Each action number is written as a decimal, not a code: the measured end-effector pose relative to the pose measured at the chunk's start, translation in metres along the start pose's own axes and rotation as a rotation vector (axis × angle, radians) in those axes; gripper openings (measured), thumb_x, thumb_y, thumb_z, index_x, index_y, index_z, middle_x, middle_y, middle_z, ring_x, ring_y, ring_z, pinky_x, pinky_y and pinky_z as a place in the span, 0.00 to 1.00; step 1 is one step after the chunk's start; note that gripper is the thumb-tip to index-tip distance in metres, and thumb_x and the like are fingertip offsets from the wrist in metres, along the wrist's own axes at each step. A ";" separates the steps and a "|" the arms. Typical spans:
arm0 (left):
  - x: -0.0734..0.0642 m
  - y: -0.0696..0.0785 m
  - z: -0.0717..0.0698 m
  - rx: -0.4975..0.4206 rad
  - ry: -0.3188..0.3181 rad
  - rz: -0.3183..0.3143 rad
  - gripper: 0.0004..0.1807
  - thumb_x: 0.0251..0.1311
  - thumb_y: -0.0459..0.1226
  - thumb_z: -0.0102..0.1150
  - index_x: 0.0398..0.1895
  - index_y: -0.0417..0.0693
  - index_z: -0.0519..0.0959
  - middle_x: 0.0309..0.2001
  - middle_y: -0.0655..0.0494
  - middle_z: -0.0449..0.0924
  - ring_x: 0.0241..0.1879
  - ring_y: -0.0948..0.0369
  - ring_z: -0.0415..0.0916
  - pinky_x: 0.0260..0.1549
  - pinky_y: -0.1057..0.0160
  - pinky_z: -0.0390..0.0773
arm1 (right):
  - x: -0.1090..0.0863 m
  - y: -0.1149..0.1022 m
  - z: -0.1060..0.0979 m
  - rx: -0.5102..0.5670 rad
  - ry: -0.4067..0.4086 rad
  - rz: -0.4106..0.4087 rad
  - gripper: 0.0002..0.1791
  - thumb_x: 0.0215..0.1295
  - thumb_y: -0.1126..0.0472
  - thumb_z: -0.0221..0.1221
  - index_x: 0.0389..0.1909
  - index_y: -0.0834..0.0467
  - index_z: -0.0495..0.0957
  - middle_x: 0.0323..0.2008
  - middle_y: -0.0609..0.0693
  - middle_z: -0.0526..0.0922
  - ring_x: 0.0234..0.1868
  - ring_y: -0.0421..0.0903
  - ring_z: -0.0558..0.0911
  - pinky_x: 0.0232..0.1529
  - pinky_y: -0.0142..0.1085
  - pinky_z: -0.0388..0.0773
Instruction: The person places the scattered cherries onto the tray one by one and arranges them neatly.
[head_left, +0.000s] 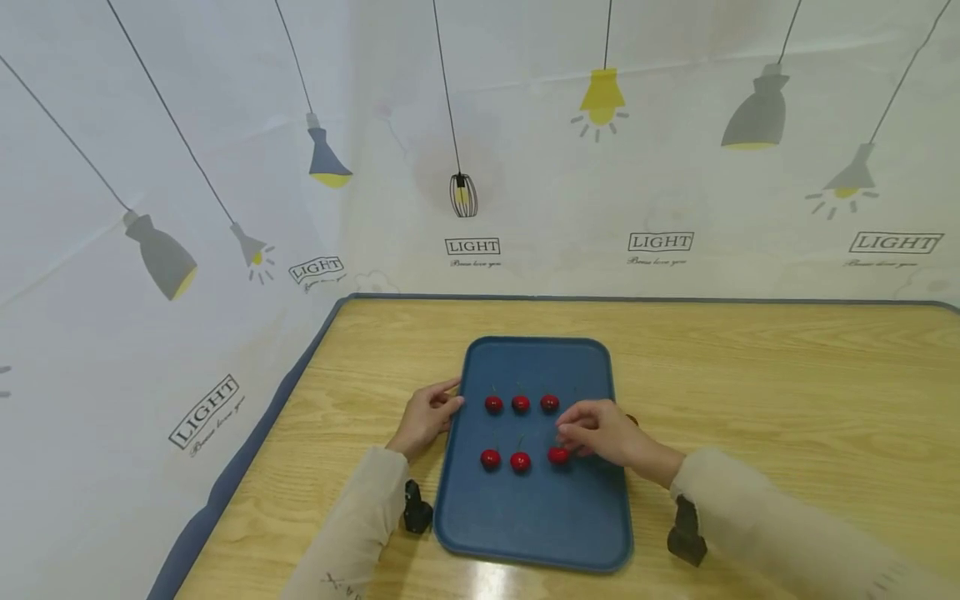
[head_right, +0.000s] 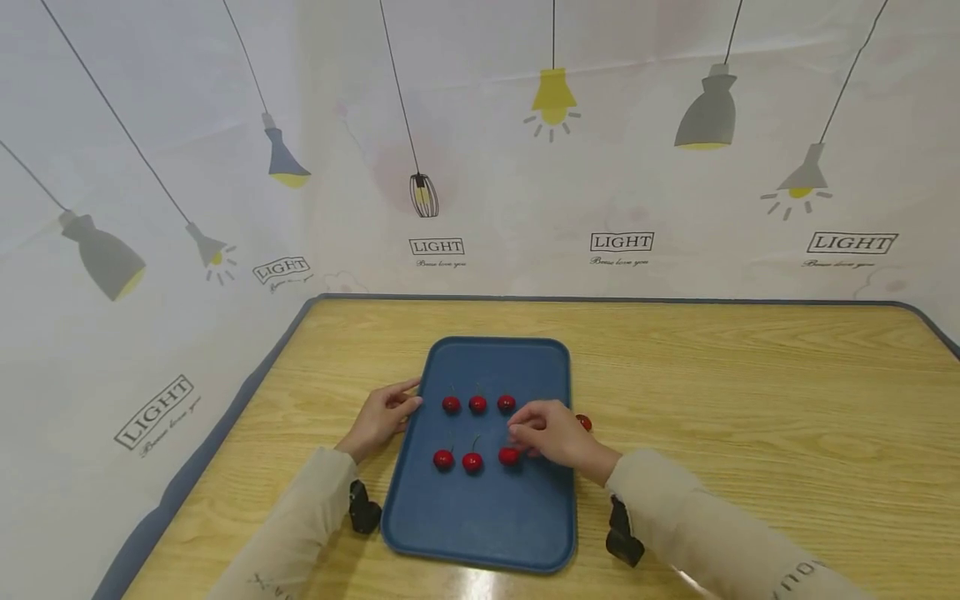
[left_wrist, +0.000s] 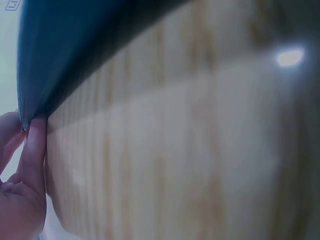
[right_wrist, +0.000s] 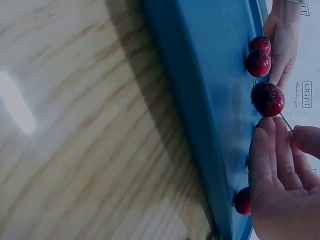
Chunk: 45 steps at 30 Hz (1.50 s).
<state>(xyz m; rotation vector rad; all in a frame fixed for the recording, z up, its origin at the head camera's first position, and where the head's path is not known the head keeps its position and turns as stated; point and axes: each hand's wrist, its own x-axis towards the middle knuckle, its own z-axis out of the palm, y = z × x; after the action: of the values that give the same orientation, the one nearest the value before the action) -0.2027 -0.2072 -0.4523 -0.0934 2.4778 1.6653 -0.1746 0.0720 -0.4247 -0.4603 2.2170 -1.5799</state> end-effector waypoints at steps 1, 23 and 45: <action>0.000 0.000 0.000 0.001 0.001 0.001 0.22 0.59 0.34 0.54 0.58 0.47 0.69 0.36 0.48 0.73 0.28 0.63 0.70 0.25 0.67 0.76 | 0.000 0.000 0.001 0.011 -0.005 0.002 0.11 0.61 0.66 0.54 0.38 0.72 0.74 0.30 0.58 0.81 0.31 0.47 0.80 0.31 0.39 0.78; -0.002 0.002 -0.001 -0.004 -0.009 0.030 0.23 0.59 0.33 0.53 0.59 0.45 0.68 0.35 0.48 0.73 0.26 0.63 0.71 0.24 0.66 0.76 | 0.011 0.001 0.003 0.024 -0.092 0.158 0.10 0.62 0.67 0.52 0.37 0.71 0.75 0.27 0.53 0.79 0.27 0.43 0.79 0.31 0.37 0.78; -0.001 0.002 -0.001 0.003 -0.003 0.014 0.23 0.58 0.34 0.54 0.58 0.45 0.69 0.36 0.46 0.73 0.27 0.63 0.69 0.23 0.67 0.75 | 0.012 0.003 0.008 0.219 -0.010 0.242 0.12 0.62 0.69 0.51 0.40 0.75 0.74 0.29 0.56 0.80 0.29 0.44 0.81 0.33 0.38 0.78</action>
<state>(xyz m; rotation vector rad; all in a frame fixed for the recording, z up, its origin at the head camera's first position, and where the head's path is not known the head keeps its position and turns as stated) -0.2016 -0.2075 -0.4498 -0.0727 2.4843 1.6657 -0.1818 0.0611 -0.4316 -0.1307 1.9762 -1.6572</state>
